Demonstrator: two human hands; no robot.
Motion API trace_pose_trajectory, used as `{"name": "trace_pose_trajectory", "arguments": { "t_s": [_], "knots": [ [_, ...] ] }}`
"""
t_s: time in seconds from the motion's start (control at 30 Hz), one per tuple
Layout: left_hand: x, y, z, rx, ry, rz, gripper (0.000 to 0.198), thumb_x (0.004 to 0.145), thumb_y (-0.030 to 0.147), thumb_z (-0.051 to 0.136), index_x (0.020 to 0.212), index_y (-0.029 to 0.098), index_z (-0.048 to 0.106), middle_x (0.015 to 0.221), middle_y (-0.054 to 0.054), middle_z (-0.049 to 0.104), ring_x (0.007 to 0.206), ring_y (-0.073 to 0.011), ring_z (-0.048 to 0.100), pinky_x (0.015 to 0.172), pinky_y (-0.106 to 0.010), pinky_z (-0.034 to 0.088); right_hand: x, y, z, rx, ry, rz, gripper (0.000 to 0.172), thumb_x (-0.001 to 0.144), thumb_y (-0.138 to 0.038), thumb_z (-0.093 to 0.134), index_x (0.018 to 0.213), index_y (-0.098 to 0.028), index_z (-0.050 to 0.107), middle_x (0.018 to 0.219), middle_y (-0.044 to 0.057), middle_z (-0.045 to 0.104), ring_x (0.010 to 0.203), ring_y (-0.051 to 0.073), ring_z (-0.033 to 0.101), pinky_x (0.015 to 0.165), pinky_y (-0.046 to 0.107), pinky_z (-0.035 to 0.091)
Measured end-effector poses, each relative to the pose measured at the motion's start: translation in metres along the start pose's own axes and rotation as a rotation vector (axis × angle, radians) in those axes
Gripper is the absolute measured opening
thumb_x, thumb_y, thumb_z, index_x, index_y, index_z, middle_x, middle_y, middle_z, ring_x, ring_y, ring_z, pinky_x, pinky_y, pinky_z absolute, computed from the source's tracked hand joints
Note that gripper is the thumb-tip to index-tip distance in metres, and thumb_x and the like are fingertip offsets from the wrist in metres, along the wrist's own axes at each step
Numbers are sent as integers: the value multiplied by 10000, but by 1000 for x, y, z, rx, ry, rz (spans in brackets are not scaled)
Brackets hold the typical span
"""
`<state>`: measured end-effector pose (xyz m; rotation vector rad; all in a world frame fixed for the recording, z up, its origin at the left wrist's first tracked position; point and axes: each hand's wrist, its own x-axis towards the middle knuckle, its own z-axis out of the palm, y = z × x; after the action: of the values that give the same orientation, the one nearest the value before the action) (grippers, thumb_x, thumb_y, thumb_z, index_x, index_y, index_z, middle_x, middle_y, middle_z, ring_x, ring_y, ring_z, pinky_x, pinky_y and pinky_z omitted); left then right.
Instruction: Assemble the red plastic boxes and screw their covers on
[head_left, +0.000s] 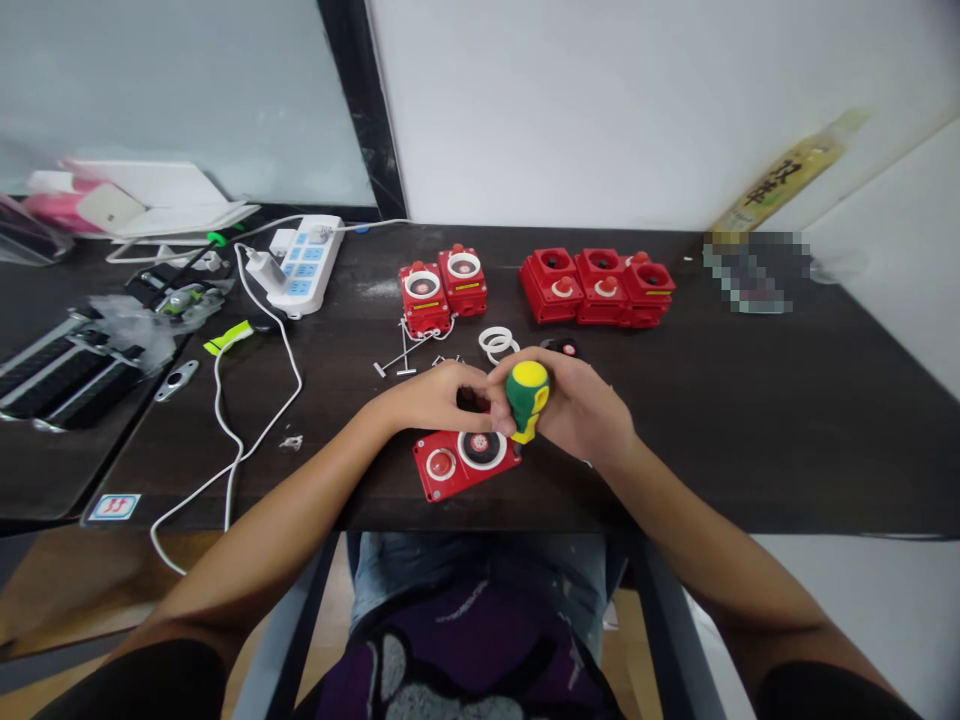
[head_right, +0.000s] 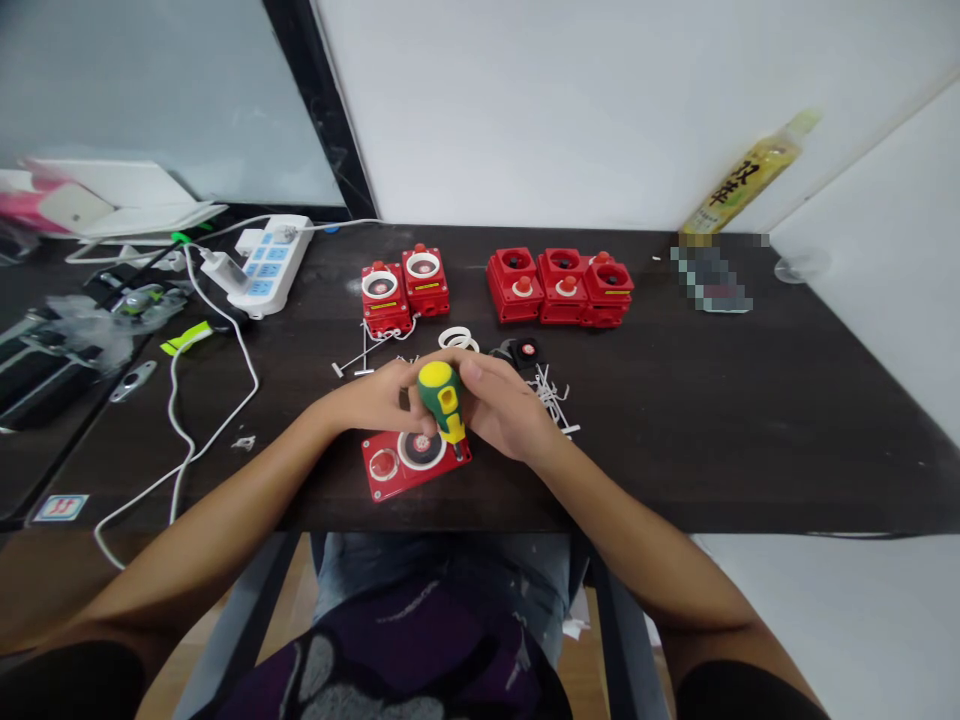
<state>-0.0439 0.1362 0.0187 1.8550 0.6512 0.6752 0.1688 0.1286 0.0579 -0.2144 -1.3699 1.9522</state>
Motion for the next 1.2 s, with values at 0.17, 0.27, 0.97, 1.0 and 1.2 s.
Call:
{"name": "trace_pose_trajectory", "arguments": {
  "t_s": [0.17,0.27,0.97,1.0,1.2],
  "knots": [
    [0,2,-1,20,-9,-104,113,840,259,792,808,161,745,816,-30,787,750,-140,714,700,-233,529,-1,4,-4,-17,-20,-55,440,856,-440,845,1112,-227,557,824,-3,715,671,133,683,632,250,552],
    [0,1,0,52,-7,-84,103,829,234,790,790,154,739,805,-22,779,725,-122,694,677,-213,507,-1,1,-3,-36,-31,-43,352,917,-472,771,1044,-213,569,818,19,719,715,155,694,659,276,568],
    [1,-6,0,41,-2,11,201,825,273,825,733,163,685,688,8,695,658,-113,631,674,-219,506,-3,1,-2,-8,13,-4,333,913,-474,748,1013,-160,701,943,83,743,877,198,716,740,324,596],
    [1,-4,0,32,0,22,180,830,272,820,754,165,698,706,5,706,670,-114,639,684,-220,510,-3,1,-2,2,8,-7,334,933,-474,718,1028,-155,712,955,86,737,882,198,714,729,318,592],
    [1,0,-1,110,31,-34,163,811,302,831,788,162,750,790,-9,746,731,-124,669,699,-218,507,-4,3,-5,-36,74,-69,490,752,-360,927,1128,-220,645,847,3,738,754,149,675,676,260,539]
  ]
}}
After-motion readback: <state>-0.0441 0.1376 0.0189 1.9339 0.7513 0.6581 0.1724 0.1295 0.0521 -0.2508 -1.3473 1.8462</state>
